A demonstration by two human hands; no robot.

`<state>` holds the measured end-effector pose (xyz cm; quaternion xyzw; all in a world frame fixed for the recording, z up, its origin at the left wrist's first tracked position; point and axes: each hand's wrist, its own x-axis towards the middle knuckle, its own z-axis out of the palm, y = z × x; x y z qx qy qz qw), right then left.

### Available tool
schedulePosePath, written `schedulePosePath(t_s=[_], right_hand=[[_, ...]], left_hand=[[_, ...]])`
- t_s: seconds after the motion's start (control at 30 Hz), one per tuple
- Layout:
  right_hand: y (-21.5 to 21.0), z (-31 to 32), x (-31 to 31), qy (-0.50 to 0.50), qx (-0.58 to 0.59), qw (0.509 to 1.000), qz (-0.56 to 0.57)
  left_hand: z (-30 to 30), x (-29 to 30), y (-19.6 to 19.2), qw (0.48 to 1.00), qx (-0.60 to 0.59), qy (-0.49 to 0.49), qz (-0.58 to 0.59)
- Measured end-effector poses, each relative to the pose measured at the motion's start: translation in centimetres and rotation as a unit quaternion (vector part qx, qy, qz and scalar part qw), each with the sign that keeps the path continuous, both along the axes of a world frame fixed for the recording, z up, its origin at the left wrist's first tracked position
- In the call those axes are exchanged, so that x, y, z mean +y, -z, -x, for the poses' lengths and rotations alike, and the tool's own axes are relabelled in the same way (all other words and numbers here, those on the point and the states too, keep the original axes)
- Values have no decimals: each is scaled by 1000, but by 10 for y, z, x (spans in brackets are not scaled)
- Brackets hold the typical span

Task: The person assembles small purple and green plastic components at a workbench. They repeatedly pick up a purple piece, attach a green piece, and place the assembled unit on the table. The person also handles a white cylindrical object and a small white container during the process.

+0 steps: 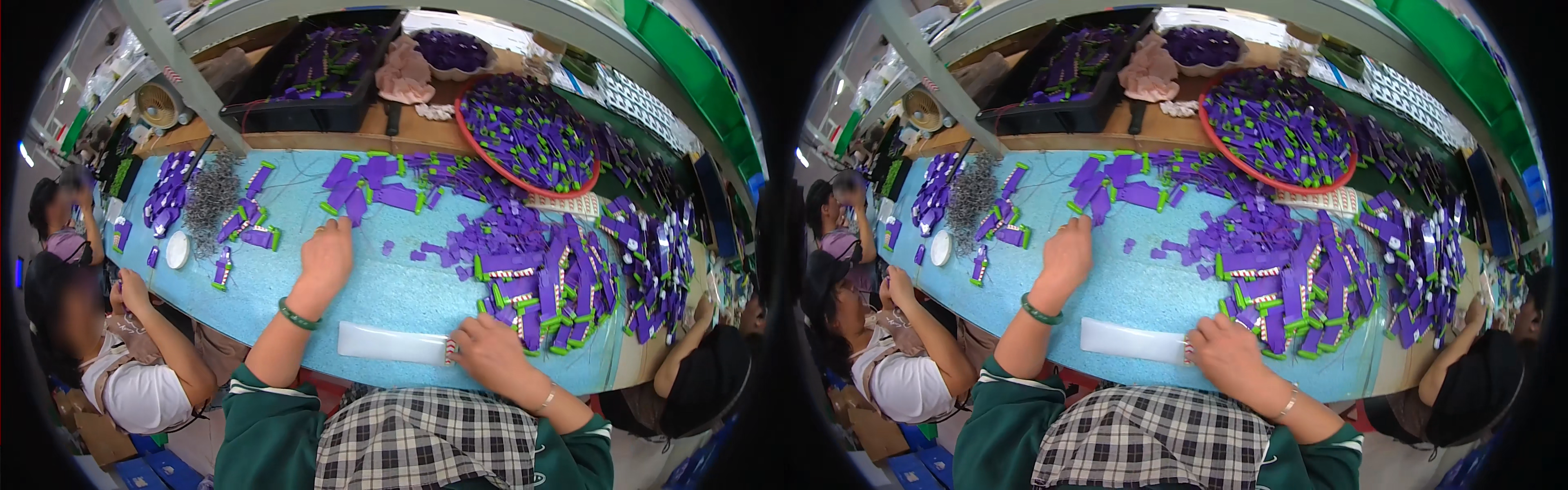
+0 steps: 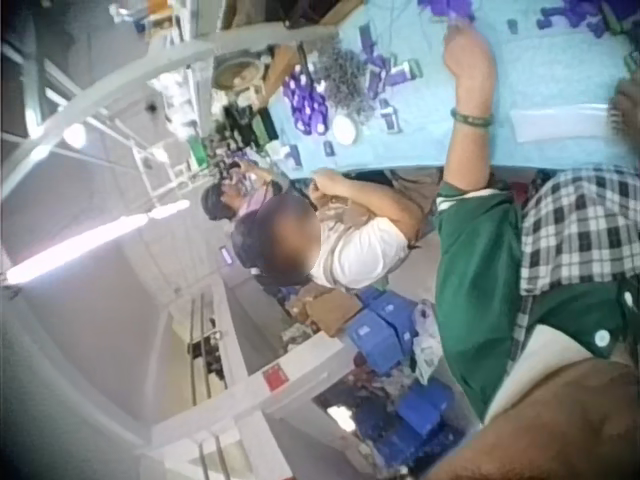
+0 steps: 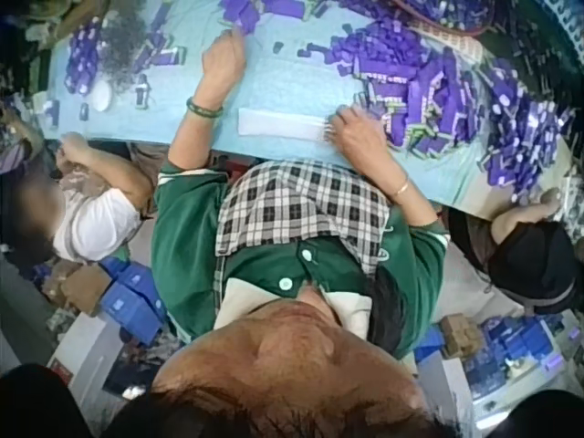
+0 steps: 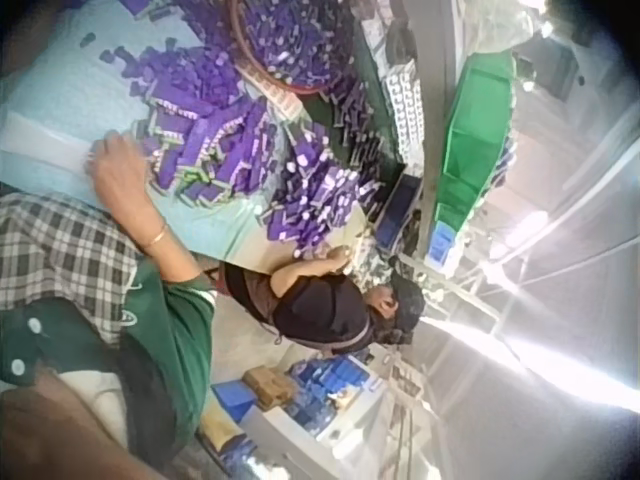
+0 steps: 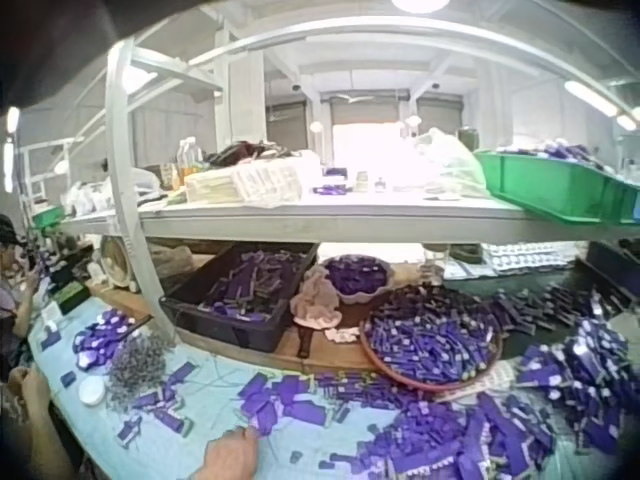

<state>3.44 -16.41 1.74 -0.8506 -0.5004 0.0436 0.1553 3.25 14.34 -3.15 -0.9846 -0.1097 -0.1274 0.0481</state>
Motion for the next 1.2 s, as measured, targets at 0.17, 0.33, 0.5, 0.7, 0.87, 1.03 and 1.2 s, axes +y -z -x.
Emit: schedulePosePath(t_s=[0.17, 0.33, 0.5, 0.7, 0.87, 1.03, 1.2], right_hand=[[29, 6, 8, 18, -19, 1000, 0], [34, 5, 12, 19, 17, 999, -47], [39, 3, 14, 15, 31, 997, -66], [43, 3, 17, 23, 26, 993, -109], [49, 0, 19, 20, 53, 991, -125], [30, -12, 16, 25, 215, 956, -198], [7, -19, 12, 62, 290, 931, -212]], left_hand=[[60, -44, -78, 857, -99, 133, 488], [81, -99, -49, 554, 18, 120, 824], [87, -124, 9, 584, 121, 111, 795], [88, -121, 11, 554, 81, 98, 823], [88, -119, 11, 529, 76, 89, 841], [87, -115, 11, 542, 92, 89, 831], [81, -112, -7, 595, 126, 80, 790]])
